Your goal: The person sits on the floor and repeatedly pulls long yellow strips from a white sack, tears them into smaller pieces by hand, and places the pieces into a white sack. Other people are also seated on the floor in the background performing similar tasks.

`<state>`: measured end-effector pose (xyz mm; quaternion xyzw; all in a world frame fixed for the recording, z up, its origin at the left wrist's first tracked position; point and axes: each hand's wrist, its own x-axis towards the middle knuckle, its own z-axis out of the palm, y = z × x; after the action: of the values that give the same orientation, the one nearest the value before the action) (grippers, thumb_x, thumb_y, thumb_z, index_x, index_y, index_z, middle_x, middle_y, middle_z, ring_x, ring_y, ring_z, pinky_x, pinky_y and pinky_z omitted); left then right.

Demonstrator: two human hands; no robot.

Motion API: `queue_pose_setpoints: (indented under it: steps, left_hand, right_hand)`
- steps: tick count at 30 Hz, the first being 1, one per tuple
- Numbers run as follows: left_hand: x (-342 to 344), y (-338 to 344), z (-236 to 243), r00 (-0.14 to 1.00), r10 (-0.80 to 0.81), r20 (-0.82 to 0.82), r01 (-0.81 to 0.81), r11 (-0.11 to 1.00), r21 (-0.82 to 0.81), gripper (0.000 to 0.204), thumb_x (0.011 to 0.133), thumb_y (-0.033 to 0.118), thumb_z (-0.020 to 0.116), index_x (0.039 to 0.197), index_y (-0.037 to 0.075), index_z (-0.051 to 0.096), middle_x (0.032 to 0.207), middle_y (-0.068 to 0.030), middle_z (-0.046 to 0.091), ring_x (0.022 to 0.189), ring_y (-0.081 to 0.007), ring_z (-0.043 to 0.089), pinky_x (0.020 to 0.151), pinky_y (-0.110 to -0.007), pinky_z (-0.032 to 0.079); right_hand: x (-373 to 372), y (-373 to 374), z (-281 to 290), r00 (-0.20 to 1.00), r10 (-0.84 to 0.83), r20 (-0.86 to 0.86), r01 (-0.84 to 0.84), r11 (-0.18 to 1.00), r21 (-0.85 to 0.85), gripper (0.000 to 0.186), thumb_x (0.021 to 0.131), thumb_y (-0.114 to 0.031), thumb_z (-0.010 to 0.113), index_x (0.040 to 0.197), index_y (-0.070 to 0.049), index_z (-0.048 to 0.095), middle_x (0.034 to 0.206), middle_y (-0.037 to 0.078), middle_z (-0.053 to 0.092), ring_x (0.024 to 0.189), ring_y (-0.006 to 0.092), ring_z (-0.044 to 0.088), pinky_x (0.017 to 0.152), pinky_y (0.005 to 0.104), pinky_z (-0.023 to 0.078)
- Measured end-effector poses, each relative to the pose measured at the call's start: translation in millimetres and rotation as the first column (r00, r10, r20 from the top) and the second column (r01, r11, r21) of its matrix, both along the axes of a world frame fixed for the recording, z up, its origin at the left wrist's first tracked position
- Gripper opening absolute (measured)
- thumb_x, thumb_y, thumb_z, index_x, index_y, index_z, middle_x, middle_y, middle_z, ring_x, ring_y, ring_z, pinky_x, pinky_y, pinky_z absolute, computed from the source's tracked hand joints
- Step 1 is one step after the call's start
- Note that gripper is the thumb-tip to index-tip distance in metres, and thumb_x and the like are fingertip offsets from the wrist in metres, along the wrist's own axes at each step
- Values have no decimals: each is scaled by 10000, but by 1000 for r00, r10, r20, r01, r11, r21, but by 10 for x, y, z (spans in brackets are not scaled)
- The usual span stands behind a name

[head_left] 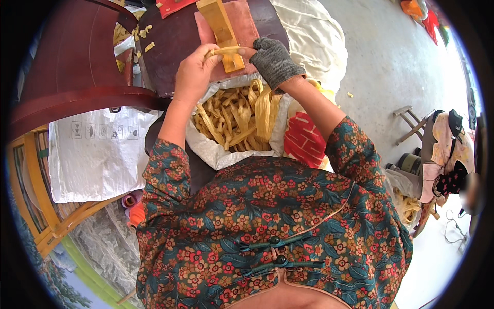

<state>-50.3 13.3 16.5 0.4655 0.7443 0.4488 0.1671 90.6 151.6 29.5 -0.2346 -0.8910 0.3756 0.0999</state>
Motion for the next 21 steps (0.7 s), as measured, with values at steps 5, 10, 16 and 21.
queue_pose_setpoints:
  steps: [5,10,16,21]
  left_hand:
    - [-12,59,66,714,-93,694,-17,989,150,208,902,215,533,986,29,577,654,61,422,565,-30,356,489,-189,303]
    - [-157,204,-106,907,63,415,-64,998,-12,190,881,194,525,907,23,602,653,9,501,581,-96,455,523,-232,369]
    - [28,135,-152,981,150,-120,-186,901,-392,262,826,279,483,910,69,616,875,-177,622,848,-361,585,743,-420,451]
    - [393,-367,-180,940,70,-334,-116,986,-121,211,824,224,540,925,61,628,862,-143,613,849,-338,561,792,-383,430]
  right_hand:
    - [-44,41,138,996,6,-83,9,985,171,274,840,-330,513,898,-94,640,785,164,570,759,327,570,693,407,441]
    - [-203,35,41,987,-120,-109,126,991,49,290,856,-277,476,920,-40,630,903,177,601,841,336,582,735,407,453]
    - [-135,71,-260,961,-64,267,11,981,192,309,865,-262,442,951,-20,614,964,206,585,884,368,573,774,416,455]
    - [142,-181,-129,990,-136,47,127,979,160,250,846,-283,491,841,-51,582,857,184,593,858,325,582,746,423,442]
